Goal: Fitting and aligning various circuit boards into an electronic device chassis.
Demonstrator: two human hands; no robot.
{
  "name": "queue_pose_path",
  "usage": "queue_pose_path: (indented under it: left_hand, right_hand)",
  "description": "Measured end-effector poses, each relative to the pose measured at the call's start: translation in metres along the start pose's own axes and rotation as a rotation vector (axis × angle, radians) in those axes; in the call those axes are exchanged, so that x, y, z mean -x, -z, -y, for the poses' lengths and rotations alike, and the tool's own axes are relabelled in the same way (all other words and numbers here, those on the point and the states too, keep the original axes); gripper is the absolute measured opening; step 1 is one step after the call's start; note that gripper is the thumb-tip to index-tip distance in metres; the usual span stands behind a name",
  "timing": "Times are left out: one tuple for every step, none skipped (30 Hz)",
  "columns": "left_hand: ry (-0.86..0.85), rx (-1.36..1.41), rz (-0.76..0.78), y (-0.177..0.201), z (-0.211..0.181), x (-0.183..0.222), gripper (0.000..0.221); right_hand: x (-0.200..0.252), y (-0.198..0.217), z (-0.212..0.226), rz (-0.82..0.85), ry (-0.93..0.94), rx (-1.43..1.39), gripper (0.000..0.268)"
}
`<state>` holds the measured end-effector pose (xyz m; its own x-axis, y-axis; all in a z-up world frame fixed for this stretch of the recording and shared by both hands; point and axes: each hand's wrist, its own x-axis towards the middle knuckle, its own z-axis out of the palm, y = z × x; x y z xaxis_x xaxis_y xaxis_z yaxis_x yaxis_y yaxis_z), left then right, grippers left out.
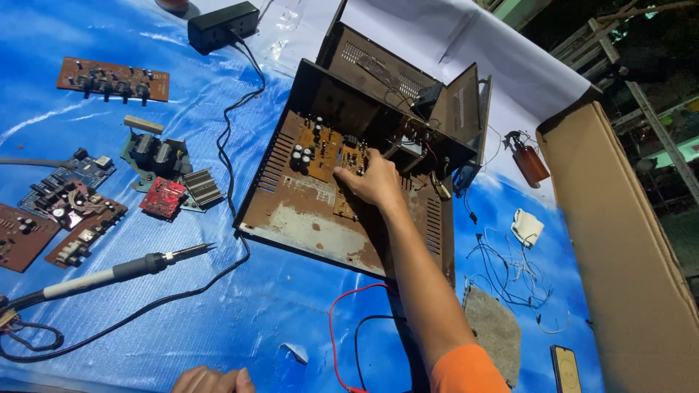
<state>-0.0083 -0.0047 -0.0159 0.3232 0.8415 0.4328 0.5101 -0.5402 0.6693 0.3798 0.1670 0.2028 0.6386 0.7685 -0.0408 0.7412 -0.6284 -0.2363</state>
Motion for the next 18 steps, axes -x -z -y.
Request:
queue_pose_path:
  left_hand:
    - [-0.001,0.000,0.001,-0.002,0.003,0.003,0.029]
    - [-0.009,-0.010,0.034,-0.004,0.007,0.005,0.028]
    - [-0.015,-0.018,0.066,-0.006,0.010,0.008,0.028]
    - [-0.016,-0.017,0.067,-0.006,0.009,0.007,0.028]
    - [-0.006,-0.005,0.047,-0.006,0.008,0.007,0.027]
    - [0.004,0.007,0.028,-0.005,0.008,0.007,0.027]
    - [0.003,0.007,0.029,-0.004,0.007,0.006,0.027]
    - [0.004,0.010,0.034,-0.003,0.006,0.005,0.027]
    - [0.002,0.012,0.039,-0.001,0.005,0.004,0.027]
    - [0.000,0.012,0.039,-0.004,0.006,0.004,0.027]
    - [0.005,0.000,0.025,-0.005,0.007,0.005,0.029]
    - [0.011,-0.011,0.011,-0.007,0.009,0.006,0.032]
    - [0.010,-0.012,0.013,-0.005,0.009,0.006,0.032]
    - [0.032,-0.012,0.039,-0.004,0.009,0.006,0.030]
    - [0.055,-0.012,0.062,-0.004,0.008,0.005,0.029]
    - [0.054,-0.012,0.061,-0.005,0.010,0.007,0.029]
    - [0.036,-0.017,0.048,-0.006,0.011,0.008,0.026]
    - [0.017,-0.021,0.036,-0.007,0.012,0.010,0.024]
  right_hand:
    - [0.002,0.002,-0.001,-0.001,-0.001,-0.001,0.099]
    - [0.004,0.003,-0.001,0.020,0.016,-0.027,0.095]
    - [0.006,0.006,-0.002,0.041,0.032,-0.052,0.091]
    - [0.007,0.009,-0.001,0.040,0.031,-0.051,0.091]
    - [0.008,0.011,0.001,0.052,0.027,-0.063,0.089]
    - [0.010,0.013,0.002,0.064,0.022,-0.076,0.086]
    - [0.010,0.012,0.002,0.064,0.022,-0.076,0.086]
    - [0.010,0.010,0.002,0.048,0.017,-0.085,0.084]
    - [0.010,0.010,0.002,0.031,0.013,-0.095,0.083]
    - [0.006,0.005,-0.002,0.029,0.012,-0.096,0.083]
    - [0.003,0.000,-0.006,-0.035,0.054,-0.109,0.080]
    - [0.000,-0.004,-0.010,-0.100,0.097,-0.122,0.077]
    - [-0.001,-0.007,-0.012,-0.100,0.095,-0.124,0.077]
    - [-0.002,-0.010,-0.014,-0.142,0.118,-0.132,0.078]
    - [-0.004,-0.012,-0.015,-0.185,0.143,-0.139,0.078]
    - [-0.004,-0.014,-0.015,-0.186,0.145,-0.140,0.078]
    - [-0.005,-0.015,-0.015,-0.196,0.153,-0.137,0.077]
    - [-0.005,-0.016,-0.015,-0.206,0.160,-0.134,0.077]
